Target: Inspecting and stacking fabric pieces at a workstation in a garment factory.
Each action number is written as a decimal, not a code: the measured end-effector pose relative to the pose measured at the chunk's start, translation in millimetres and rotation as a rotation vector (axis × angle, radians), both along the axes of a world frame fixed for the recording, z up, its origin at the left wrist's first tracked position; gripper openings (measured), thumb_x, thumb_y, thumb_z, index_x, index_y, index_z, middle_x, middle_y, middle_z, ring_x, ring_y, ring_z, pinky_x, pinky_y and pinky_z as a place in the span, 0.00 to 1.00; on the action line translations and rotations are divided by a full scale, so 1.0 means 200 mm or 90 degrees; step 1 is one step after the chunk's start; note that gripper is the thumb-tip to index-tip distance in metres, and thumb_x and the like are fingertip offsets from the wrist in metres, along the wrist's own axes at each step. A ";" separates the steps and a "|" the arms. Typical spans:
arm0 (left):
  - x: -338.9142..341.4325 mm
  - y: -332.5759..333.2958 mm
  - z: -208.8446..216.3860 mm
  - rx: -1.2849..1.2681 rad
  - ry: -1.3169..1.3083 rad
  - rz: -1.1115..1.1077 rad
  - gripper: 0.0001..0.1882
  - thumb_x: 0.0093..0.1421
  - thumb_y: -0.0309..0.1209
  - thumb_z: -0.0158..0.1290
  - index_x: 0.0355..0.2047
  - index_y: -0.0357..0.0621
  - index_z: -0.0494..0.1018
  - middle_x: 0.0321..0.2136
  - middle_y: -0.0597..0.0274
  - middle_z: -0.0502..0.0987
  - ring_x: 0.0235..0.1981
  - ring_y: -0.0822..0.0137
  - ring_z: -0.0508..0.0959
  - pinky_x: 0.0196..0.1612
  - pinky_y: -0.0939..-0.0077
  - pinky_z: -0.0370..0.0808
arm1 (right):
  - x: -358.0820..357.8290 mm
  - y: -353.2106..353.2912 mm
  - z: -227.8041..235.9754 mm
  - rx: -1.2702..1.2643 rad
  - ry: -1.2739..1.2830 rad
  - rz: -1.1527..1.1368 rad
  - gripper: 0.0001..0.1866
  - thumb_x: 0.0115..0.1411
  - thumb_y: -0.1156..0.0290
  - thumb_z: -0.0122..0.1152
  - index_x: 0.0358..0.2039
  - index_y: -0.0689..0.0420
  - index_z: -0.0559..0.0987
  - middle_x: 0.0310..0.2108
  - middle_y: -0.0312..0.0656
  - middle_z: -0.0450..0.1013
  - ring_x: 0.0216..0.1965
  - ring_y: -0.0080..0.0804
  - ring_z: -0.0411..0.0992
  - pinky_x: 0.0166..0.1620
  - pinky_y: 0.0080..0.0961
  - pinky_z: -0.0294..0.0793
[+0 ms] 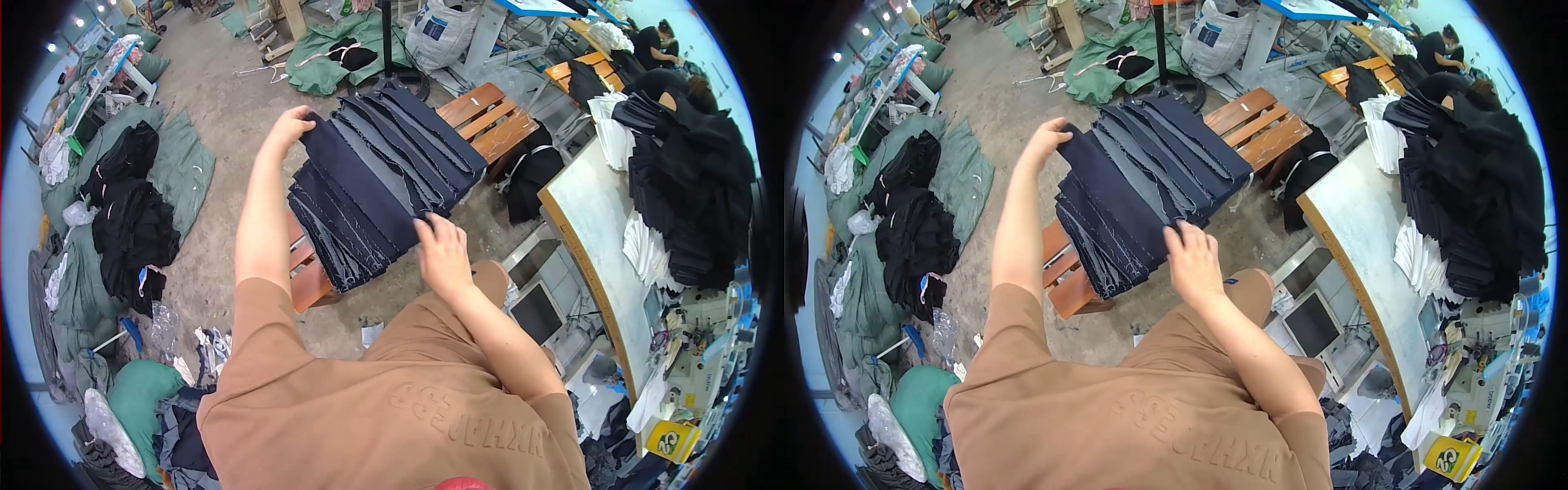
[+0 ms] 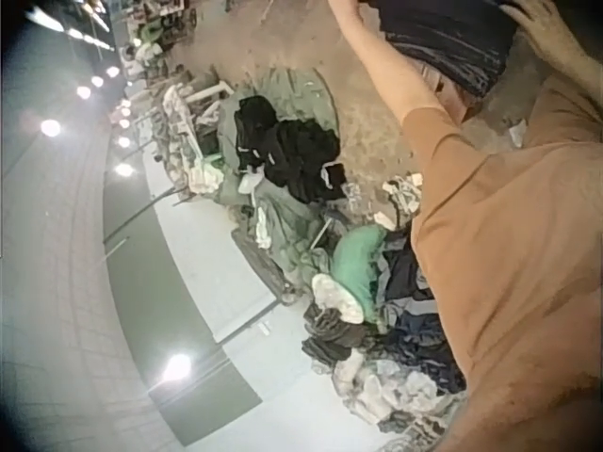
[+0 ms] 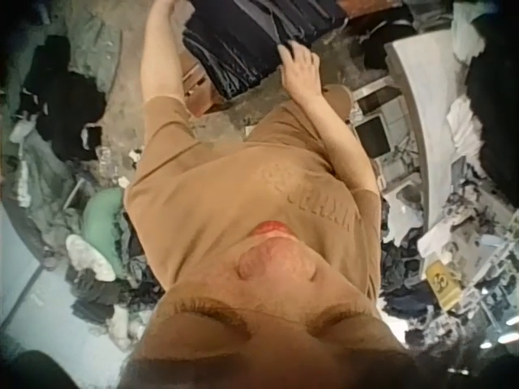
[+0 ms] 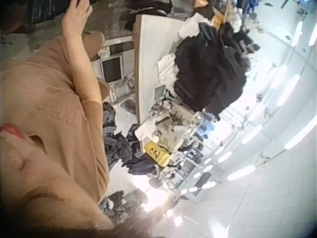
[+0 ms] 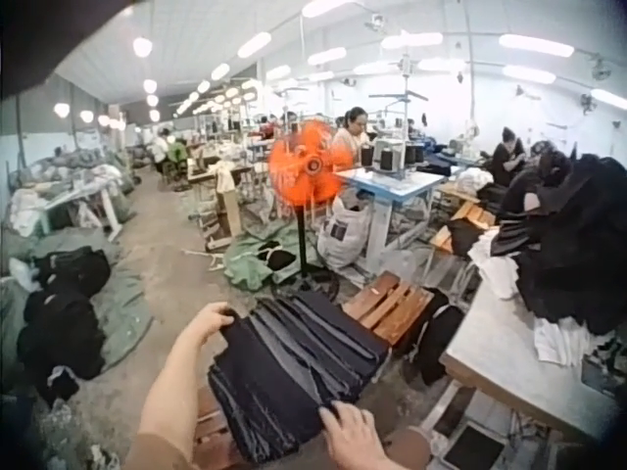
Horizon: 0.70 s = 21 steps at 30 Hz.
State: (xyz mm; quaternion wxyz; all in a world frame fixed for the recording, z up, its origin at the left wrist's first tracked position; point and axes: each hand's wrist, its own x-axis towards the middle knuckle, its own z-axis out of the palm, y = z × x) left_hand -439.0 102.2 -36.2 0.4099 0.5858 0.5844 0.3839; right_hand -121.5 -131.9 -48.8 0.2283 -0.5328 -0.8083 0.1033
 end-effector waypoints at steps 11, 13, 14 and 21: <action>0.16 0.12 -0.45 -0.013 0.555 0.156 0.28 0.51 0.35 0.49 0.55 0.50 0.63 0.54 0.51 0.65 0.57 0.51 0.64 0.56 0.52 0.60 | -0.08 0.05 -0.24 -0.063 -0.326 0.254 0.38 0.49 0.56 0.61 0.60 0.54 0.61 0.63 0.42 0.52 0.66 0.34 0.44 0.66 0.42 0.38; 0.12 0.14 -0.49 -0.011 0.404 0.228 0.31 0.51 0.38 0.52 0.57 0.49 0.62 0.55 0.51 0.65 0.57 0.51 0.64 0.57 0.50 0.58 | -0.08 0.03 -0.20 -0.060 -0.238 0.267 0.37 0.48 0.58 0.62 0.58 0.55 0.63 0.63 0.42 0.53 0.66 0.35 0.45 0.66 0.42 0.39; 0.07 0.15 -0.49 0.014 0.314 0.209 0.35 0.50 0.43 0.55 0.58 0.47 0.61 0.56 0.47 0.63 0.58 0.49 0.62 0.58 0.54 0.58 | -0.08 0.02 -0.17 -0.046 -0.220 0.269 0.37 0.47 0.59 0.63 0.58 0.54 0.64 0.62 0.43 0.53 0.66 0.35 0.45 0.66 0.44 0.40; -0.07 -0.03 -0.30 0.193 -0.090 0.264 0.28 0.57 0.45 0.50 0.51 0.36 0.67 0.50 0.44 0.70 0.53 0.55 0.68 0.56 0.68 0.62 | 0.08 -0.13 0.12 -0.091 -0.007 0.172 0.28 0.46 0.65 0.66 0.49 0.54 0.72 0.52 0.45 0.66 0.57 0.40 0.61 0.63 0.48 0.46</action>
